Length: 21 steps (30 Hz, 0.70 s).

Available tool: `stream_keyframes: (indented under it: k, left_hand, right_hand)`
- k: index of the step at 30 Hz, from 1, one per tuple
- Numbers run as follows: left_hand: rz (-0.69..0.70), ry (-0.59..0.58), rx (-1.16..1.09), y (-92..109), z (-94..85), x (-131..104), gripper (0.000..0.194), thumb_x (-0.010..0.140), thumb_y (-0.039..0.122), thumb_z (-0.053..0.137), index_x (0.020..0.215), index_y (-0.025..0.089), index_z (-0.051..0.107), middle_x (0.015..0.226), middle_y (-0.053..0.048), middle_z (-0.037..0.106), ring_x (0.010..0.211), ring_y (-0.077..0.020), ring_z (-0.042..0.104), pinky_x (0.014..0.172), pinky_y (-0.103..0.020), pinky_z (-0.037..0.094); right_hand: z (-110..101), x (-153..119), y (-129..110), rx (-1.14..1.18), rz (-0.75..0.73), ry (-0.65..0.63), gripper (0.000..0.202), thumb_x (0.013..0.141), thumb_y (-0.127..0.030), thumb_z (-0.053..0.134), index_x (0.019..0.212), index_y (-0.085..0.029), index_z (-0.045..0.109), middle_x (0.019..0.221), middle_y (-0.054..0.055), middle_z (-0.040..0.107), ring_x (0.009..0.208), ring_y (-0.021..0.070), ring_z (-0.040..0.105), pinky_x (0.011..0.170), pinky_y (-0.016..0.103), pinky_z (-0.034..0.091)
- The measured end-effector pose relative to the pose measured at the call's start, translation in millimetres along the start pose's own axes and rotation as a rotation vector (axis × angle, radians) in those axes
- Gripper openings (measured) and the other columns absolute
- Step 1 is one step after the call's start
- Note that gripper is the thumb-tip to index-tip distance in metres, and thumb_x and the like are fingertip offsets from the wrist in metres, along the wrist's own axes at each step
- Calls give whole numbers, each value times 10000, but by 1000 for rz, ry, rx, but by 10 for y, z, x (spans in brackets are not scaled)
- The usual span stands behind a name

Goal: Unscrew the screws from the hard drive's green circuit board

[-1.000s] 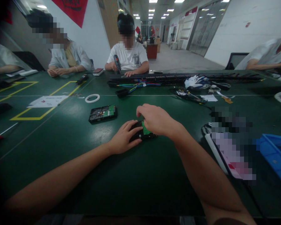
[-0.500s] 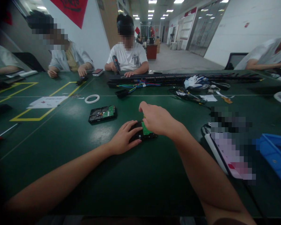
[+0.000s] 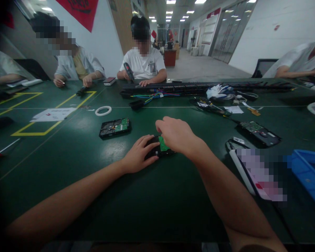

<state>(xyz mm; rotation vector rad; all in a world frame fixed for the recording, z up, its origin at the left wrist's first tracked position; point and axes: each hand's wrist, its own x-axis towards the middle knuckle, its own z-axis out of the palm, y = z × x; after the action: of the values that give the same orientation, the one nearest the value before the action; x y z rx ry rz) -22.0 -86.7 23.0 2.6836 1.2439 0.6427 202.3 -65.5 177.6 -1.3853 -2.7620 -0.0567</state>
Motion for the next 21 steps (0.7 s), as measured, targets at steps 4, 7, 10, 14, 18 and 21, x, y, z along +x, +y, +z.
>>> stream_keyframes:
  k: [4,7,10,14,18,21]
  left_hand:
    - [0,3,-4,9,-2,1,585,1008,502,688,1526,262,563,1673,-151,387,1560,-408,359,1277,-649,353]
    - [3,2,-8,10,-3,3,581,1013,508,680,1528,267,558,1676,-149,385,1559,-409,361,1272,-655,358]
    - [4,0,-15,3,-3,5,582,1012,512,682,1531,283,552,1679,-143,385,1559,-411,362,1265,-666,363]
    - [-2,-11,-9,-5,-2,6,590,1011,509,685,1539,286,543,1683,-140,382,1564,-413,354,1264,-669,361]
    - [2,-5,-8,-2,1,6,585,1012,509,685,1536,287,547,1681,-136,384,1561,-405,361,1269,-661,361]
    - [10,-1,-7,0,4,7,588,1012,507,685,1536,276,550,1674,-144,388,1557,-404,365,1270,-650,364]
  right_hand:
    - [20,-9,-3,39,-48,13,236,977,-182,582,1199,-210,656,1223,110,732,1018,251,695,776,330,433]
    - [9,2,-39,21,113,18,314,1036,-400,578,1255,-180,624,1175,166,760,969,303,722,764,366,470]
    - [5,22,-50,-20,282,15,386,1077,-453,478,1273,-147,610,1034,197,784,877,339,741,725,402,486]
    - [34,38,-11,8,260,23,286,1033,-347,552,1231,-153,621,1033,177,785,895,335,740,725,397,478]
    - [49,28,23,88,117,64,220,964,-218,593,1178,-173,621,1184,138,753,1005,287,710,799,372,466]
    - [44,26,27,102,88,61,188,950,-177,573,1130,-175,630,1179,123,740,999,262,692,819,361,452]
